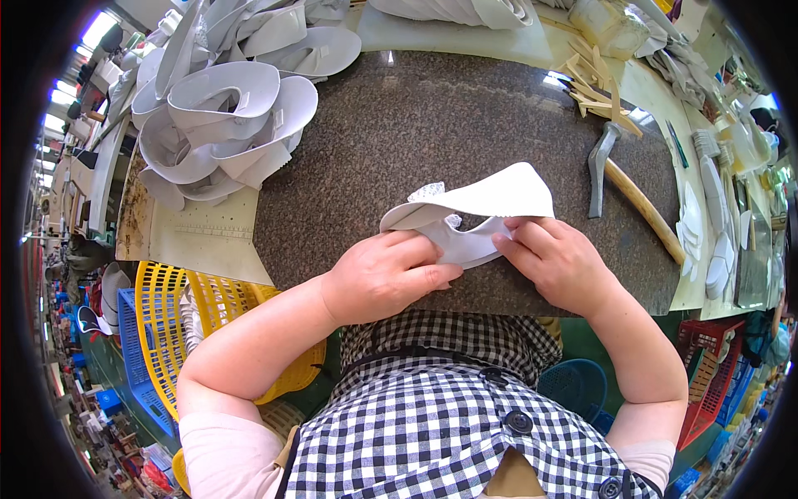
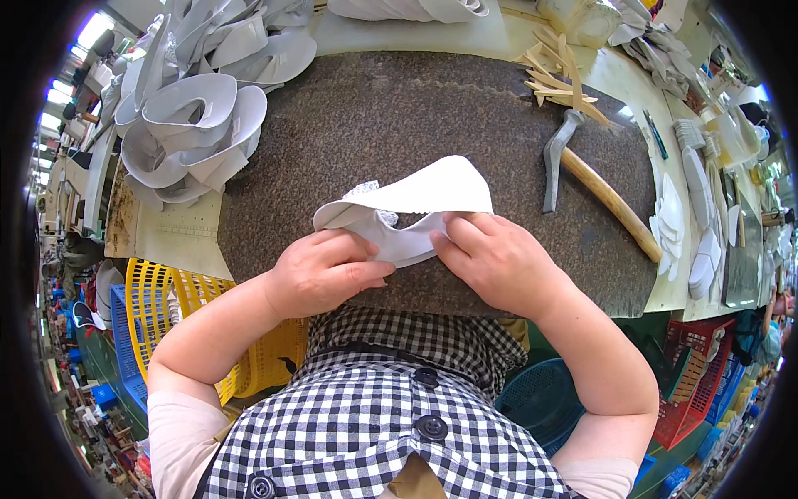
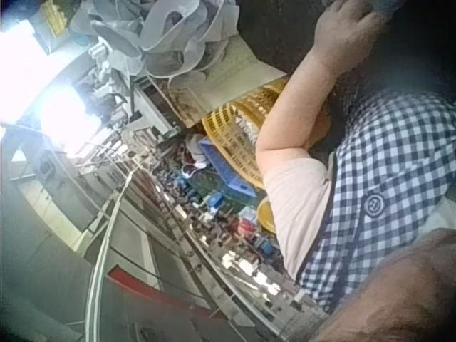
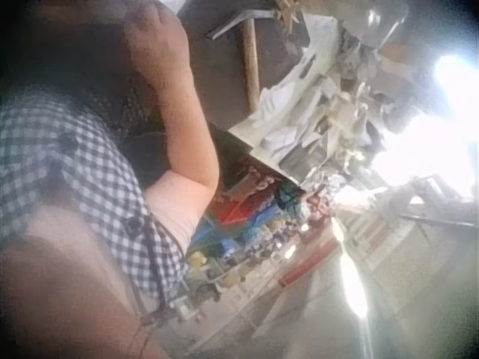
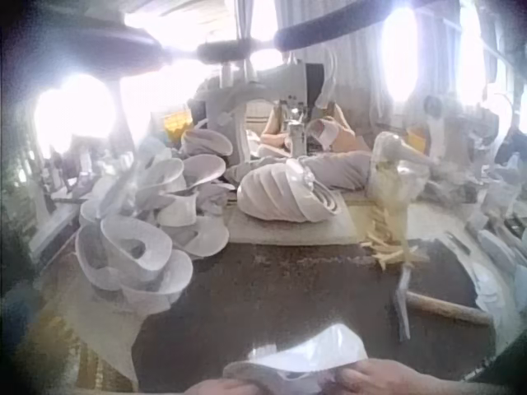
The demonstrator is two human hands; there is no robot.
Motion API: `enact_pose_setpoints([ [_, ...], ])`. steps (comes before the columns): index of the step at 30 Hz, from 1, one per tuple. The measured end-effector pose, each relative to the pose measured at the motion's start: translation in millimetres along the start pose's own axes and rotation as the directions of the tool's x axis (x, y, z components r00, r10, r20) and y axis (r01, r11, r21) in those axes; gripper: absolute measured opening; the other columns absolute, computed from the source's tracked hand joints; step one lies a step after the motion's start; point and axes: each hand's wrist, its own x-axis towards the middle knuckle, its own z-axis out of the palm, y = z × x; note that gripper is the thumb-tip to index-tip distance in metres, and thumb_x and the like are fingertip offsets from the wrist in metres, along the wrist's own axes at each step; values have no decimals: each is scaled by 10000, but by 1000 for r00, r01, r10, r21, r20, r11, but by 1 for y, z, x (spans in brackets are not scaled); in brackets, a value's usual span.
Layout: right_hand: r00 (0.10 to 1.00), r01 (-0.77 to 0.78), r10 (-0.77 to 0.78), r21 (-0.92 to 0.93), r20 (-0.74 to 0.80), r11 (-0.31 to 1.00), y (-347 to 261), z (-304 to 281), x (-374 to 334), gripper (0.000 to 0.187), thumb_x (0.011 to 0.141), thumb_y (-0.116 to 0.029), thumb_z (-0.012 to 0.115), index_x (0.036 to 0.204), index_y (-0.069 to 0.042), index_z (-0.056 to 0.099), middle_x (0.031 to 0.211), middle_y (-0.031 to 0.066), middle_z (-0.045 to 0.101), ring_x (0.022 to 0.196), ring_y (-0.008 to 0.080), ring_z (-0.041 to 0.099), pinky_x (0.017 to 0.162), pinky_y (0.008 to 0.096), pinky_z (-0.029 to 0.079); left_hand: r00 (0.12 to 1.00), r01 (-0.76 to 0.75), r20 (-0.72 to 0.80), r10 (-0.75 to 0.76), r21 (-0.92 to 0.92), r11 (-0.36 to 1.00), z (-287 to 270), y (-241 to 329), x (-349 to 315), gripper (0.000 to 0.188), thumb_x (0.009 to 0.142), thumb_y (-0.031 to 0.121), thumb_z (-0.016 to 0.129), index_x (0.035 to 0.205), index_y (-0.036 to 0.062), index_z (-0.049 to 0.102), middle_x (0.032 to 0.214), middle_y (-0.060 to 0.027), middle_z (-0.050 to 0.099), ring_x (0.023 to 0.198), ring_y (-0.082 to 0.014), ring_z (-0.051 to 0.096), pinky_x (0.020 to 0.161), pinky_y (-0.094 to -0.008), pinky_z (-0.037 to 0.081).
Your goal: Assemble and shape shoe upper components by hand and with a hammer.
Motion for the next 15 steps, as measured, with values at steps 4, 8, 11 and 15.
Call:
enact_pose_setpoints([
  [4,999,-39,39,3,-6,999,-13,0,5,343,797,-132,546,1115,-43,638,1062,89,572,1018,254,572,877,364,494,981,117,-152,-116,-3,993,1,10,6,334,758,139,720,1075,71,638,1072,-99,557,931,-247,575,777,-315,525],
  [8,997,16,-24,-98,-78,995,-23,2,17,320,798,-154,578,1078,-7,626,1063,87,576,1013,232,568,893,378,473,968,222,-151,-202,130,966,-3,9,13,377,732,148,744,1074,32,635,1090,-127,537,989,-270,538,844,-341,498],
  [11,998,-15,13,-48,-60,999,-25,0,23,338,790,-146,575,1085,13,622,1078,105,589,1012,239,574,905,363,468,989,135,-74,-126,135,982,-9,-3,11,401,690,161,792,1049,44,658,1060,-104,573,926,-273,581,804,-366,512],
  [15,994,-105,107,70,-34,992,-34,1,30,341,782,-115,574,1078,50,610,1081,130,595,1012,262,585,894,356,487,999,40,32,-44,111,993,-22,-14,7,362,711,150,756,1036,23,660,1102,-117,581,944,-271,599,819,-355,516],
])
